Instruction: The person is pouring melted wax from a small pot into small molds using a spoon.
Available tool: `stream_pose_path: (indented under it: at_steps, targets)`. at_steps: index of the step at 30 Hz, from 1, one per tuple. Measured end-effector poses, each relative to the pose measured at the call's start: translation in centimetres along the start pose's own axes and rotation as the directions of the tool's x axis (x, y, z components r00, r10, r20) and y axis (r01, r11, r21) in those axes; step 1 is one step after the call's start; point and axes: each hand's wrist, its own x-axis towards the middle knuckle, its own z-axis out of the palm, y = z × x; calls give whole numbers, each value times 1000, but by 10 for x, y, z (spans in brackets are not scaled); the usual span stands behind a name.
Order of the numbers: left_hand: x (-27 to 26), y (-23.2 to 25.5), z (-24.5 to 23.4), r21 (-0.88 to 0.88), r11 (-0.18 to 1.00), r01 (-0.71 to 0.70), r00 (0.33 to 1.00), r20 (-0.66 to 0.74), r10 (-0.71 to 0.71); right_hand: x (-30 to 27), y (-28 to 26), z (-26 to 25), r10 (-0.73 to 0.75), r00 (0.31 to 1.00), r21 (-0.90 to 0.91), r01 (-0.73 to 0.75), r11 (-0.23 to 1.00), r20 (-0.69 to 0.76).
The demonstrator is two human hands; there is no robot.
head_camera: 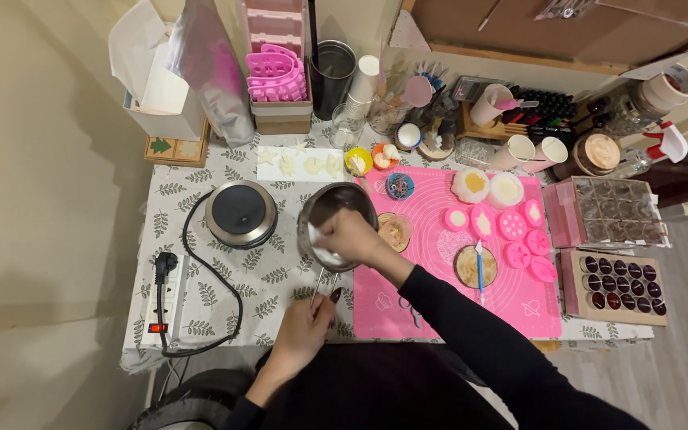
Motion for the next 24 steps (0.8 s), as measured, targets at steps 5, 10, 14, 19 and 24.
stream_pose_path:
  at_steps: [5,10,14,19,24]
  targets:
    - [9,4,-5,-80,990,120,986,127,-109,7,8,14,144,989,781,-114,614,31]
    - [-2,51,-21,79,996,44,993,102,-52,-3,4,4,-25,994,737,-60,674,103]
    - [-5,57,-33,34,989,142,986,86,-145,-5,-15,-9,15,990,955,-141,262,143]
    - [-1,28,-35,316,939,-139,990,36,135,-6,6,17,-106,991,908,-30,419,81]
    - [1,38,-20,193,957,217,974,27,-226,-17,-33,-7,120,986,948,-143,285,113]
